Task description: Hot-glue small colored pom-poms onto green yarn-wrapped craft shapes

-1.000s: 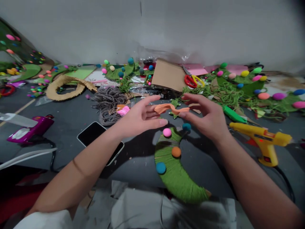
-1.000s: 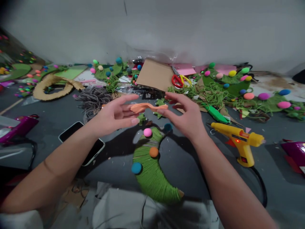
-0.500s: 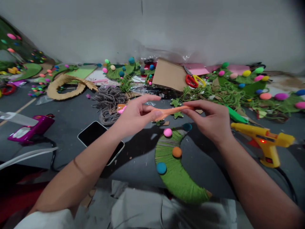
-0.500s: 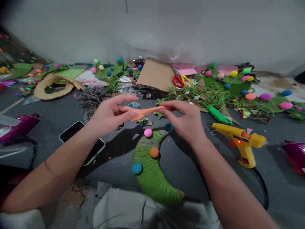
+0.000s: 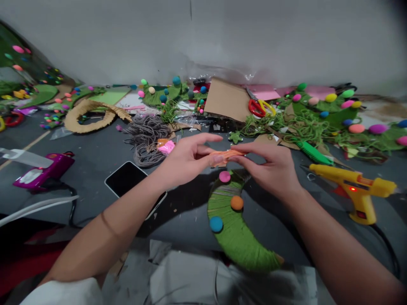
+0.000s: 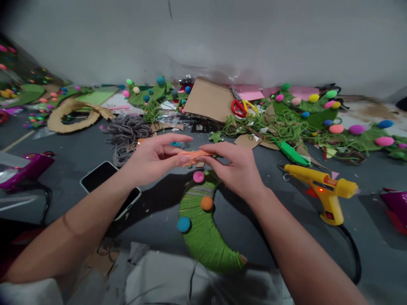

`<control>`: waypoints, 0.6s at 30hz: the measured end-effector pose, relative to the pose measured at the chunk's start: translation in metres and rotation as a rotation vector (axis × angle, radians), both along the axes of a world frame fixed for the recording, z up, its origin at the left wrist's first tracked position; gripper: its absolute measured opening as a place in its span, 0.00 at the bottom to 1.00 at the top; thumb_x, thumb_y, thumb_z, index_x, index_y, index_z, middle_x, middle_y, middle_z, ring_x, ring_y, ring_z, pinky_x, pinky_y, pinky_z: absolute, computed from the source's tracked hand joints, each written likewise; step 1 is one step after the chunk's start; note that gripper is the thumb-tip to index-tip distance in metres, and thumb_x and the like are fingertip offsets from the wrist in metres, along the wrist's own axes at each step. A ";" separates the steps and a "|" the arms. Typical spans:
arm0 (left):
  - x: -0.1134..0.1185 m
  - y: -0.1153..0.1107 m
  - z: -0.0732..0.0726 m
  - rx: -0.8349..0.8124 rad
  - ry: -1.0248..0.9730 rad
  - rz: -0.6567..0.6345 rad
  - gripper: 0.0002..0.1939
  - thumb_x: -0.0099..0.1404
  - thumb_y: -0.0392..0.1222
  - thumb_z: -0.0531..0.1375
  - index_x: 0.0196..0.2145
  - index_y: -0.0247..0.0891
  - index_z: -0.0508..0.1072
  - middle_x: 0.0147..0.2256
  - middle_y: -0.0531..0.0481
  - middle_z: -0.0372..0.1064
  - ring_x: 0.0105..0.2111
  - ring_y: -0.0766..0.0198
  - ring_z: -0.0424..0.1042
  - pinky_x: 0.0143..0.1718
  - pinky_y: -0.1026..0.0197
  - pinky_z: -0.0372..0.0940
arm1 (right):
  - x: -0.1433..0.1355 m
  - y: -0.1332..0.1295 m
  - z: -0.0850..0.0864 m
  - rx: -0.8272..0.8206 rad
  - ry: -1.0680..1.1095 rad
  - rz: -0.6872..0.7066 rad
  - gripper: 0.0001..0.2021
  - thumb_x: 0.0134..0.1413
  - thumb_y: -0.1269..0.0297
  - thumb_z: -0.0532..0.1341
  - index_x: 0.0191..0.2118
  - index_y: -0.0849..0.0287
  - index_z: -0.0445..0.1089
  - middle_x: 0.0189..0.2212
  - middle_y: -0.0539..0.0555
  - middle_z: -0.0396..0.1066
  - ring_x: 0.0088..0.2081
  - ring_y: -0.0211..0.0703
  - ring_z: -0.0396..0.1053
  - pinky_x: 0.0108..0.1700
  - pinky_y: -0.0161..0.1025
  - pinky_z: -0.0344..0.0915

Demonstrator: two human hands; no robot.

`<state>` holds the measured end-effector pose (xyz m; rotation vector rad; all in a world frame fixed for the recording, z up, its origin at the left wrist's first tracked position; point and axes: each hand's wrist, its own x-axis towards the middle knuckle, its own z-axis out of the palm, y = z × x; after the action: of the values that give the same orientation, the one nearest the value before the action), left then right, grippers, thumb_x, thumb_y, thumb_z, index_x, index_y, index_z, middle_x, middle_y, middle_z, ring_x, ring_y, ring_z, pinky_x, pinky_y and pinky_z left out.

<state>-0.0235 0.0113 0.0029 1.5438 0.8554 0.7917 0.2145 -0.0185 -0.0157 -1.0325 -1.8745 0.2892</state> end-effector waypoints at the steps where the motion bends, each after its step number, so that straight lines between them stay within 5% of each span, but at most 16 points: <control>1: -0.002 0.002 0.002 0.030 0.019 0.021 0.28 0.66 0.50 0.71 0.59 0.35 0.73 0.42 0.42 0.84 0.45 0.54 0.84 0.46 0.59 0.76 | 0.005 0.003 0.001 0.001 0.027 -0.064 0.06 0.60 0.64 0.72 0.42 0.54 0.83 0.38 0.52 0.85 0.38 0.45 0.82 0.43 0.40 0.78; 5: -0.003 0.007 0.007 0.071 -0.025 0.119 0.25 0.66 0.48 0.71 0.56 0.34 0.76 0.43 0.42 0.84 0.45 0.56 0.84 0.45 0.61 0.76 | 0.020 0.011 0.002 -0.008 0.202 -0.257 0.10 0.57 0.62 0.73 0.46 0.52 0.82 0.40 0.53 0.85 0.39 0.49 0.83 0.45 0.46 0.80; 10: 0.009 -0.003 0.004 -0.139 -0.266 -0.009 0.28 0.63 0.45 0.74 0.58 0.38 0.74 0.55 0.43 0.80 0.54 0.57 0.80 0.52 0.63 0.76 | 0.000 0.004 -0.002 -0.017 0.135 -0.093 0.24 0.57 0.59 0.74 0.59 0.52 0.77 0.54 0.57 0.81 0.52 0.54 0.80 0.53 0.50 0.78; 14: 0.012 -0.005 0.001 -0.202 -0.211 0.001 0.28 0.59 0.45 0.76 0.54 0.36 0.76 0.45 0.44 0.84 0.45 0.58 0.84 0.48 0.60 0.78 | -0.015 -0.005 -0.002 0.040 -0.020 0.025 0.16 0.61 0.65 0.70 0.54 0.54 0.79 0.49 0.55 0.84 0.46 0.48 0.82 0.51 0.43 0.77; 18: 0.002 0.003 0.003 -0.174 -0.135 0.083 0.24 0.58 0.48 0.77 0.48 0.35 0.79 0.37 0.46 0.85 0.37 0.60 0.84 0.42 0.61 0.78 | -0.002 -0.001 0.002 0.023 0.054 -0.129 0.04 0.60 0.66 0.71 0.41 0.52 0.82 0.38 0.51 0.85 0.37 0.45 0.82 0.44 0.40 0.78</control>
<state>-0.0214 0.0145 0.0061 1.2947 0.8697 0.8486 0.2122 -0.0193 -0.0133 -1.1139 -1.7503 0.2167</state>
